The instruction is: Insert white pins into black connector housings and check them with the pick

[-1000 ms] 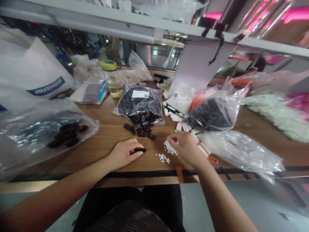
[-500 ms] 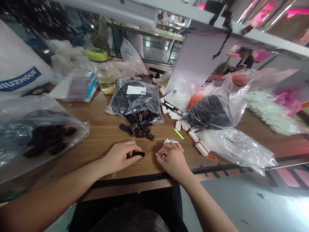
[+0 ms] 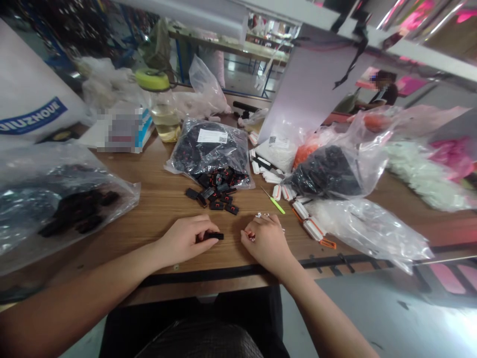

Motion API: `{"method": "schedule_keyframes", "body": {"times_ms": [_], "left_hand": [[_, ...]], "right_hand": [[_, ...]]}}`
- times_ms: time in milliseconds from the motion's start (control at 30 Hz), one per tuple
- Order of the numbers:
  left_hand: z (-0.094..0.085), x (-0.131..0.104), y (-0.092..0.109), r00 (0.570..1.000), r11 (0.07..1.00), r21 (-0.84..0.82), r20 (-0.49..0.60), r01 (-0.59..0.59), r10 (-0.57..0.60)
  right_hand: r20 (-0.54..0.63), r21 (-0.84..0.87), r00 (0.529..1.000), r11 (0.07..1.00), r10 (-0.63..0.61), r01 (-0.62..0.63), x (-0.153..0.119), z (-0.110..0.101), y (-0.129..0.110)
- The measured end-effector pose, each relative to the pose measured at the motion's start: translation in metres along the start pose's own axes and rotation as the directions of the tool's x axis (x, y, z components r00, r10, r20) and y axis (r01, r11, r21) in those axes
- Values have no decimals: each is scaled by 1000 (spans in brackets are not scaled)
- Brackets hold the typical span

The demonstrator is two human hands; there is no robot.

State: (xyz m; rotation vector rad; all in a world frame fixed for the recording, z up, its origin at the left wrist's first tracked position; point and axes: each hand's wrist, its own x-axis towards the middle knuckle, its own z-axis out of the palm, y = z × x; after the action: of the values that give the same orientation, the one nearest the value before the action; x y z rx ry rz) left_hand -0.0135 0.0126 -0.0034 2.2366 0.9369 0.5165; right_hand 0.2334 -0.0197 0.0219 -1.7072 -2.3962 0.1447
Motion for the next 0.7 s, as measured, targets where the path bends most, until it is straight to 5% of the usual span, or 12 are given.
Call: {"method": "schedule_keyframes", "body": {"times_ms": [267, 400, 700], "left_hand": [[1, -4, 2, 1000, 998, 54, 1, -19, 19], [0, -3, 2, 1000, 998, 63, -4, -30, 30], [1, -4, 2, 999, 998, 47, -2, -32, 32]], "right_hand": [[-8, 191, 998, 980, -55, 56, 0, -1, 26], [63, 134, 988, 983, -138, 128, 2, 3, 23], [118, 102, 991, 994, -58, 46, 6, -11, 13]]}}
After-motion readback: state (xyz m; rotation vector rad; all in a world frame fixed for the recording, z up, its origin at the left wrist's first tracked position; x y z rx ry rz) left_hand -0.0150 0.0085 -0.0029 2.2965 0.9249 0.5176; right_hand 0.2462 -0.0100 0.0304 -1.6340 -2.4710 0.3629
